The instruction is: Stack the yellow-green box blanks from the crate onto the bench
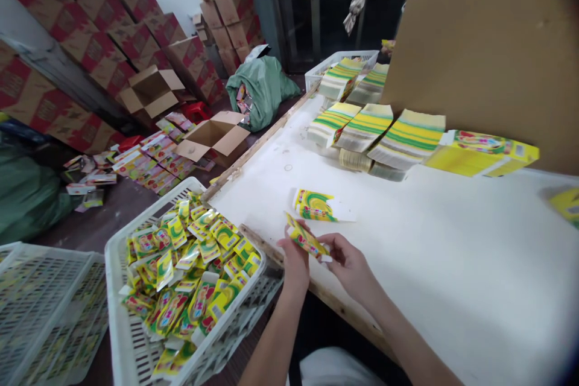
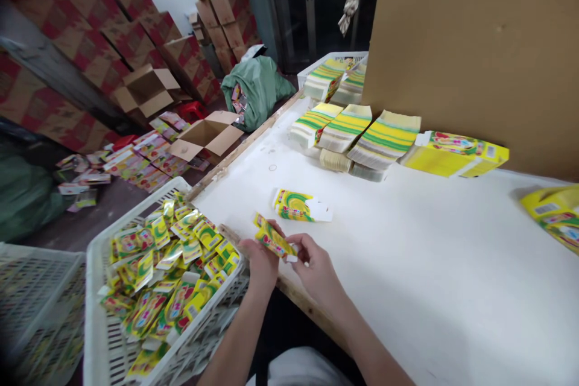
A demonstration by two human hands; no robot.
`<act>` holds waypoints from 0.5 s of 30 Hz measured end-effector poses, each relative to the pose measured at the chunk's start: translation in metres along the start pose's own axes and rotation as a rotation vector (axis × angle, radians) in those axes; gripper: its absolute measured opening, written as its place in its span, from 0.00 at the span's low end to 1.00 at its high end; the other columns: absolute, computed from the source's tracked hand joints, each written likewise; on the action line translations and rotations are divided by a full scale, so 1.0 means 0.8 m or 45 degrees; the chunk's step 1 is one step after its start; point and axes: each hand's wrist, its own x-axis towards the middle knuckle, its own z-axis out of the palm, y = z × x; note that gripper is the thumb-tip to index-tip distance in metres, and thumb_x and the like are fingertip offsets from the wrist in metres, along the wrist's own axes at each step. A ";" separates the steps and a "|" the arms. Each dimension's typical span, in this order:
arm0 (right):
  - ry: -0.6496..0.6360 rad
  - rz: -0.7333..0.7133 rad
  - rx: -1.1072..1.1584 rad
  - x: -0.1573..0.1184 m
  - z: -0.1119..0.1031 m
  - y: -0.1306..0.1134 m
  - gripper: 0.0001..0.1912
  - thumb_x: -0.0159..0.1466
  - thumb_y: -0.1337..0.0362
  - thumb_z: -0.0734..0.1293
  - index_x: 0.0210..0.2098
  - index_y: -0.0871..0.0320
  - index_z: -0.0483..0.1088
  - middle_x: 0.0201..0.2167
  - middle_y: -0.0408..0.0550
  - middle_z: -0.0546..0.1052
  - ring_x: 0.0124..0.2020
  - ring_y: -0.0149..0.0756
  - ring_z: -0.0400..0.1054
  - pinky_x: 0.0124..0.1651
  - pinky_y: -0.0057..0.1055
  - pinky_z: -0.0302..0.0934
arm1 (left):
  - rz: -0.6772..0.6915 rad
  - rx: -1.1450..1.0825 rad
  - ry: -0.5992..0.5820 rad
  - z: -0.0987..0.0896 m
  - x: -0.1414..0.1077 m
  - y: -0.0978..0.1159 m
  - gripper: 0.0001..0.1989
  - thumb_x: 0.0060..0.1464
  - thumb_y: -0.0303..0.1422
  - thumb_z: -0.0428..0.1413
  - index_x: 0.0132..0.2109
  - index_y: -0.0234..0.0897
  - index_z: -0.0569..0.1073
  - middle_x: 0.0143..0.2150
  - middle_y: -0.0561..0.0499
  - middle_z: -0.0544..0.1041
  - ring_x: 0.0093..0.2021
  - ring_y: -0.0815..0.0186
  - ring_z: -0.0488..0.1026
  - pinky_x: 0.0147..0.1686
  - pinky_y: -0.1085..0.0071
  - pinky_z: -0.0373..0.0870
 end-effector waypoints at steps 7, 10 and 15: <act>0.015 -0.063 -0.012 0.001 -0.010 -0.005 0.18 0.47 0.74 0.57 0.36 0.58 0.67 0.31 0.43 0.74 0.31 0.33 0.67 0.35 0.29 0.61 | 0.157 0.166 -0.049 -0.019 -0.001 0.001 0.08 0.49 0.35 0.56 0.34 0.33 0.71 0.30 0.52 0.74 0.30 0.70 0.70 0.33 0.73 0.66; 0.079 -0.149 -0.379 0.001 -0.016 -0.008 0.15 0.50 0.75 0.56 0.32 0.57 0.69 0.26 0.41 0.73 0.26 0.31 0.66 0.31 0.27 0.60 | 0.173 0.306 -0.040 -0.025 -0.005 0.004 0.09 0.49 0.35 0.55 0.34 0.32 0.71 0.30 0.50 0.75 0.30 0.68 0.71 0.33 0.71 0.67; 0.234 -0.539 -0.909 0.015 -0.044 -0.011 0.12 0.55 0.74 0.58 0.32 0.57 0.70 0.29 0.46 0.74 0.31 0.36 0.66 0.34 0.31 0.60 | 0.715 0.727 -0.020 -0.021 -0.030 0.056 0.18 0.49 0.32 0.55 0.48 0.37 0.65 0.49 0.44 0.69 0.51 0.60 0.65 0.49 0.63 0.62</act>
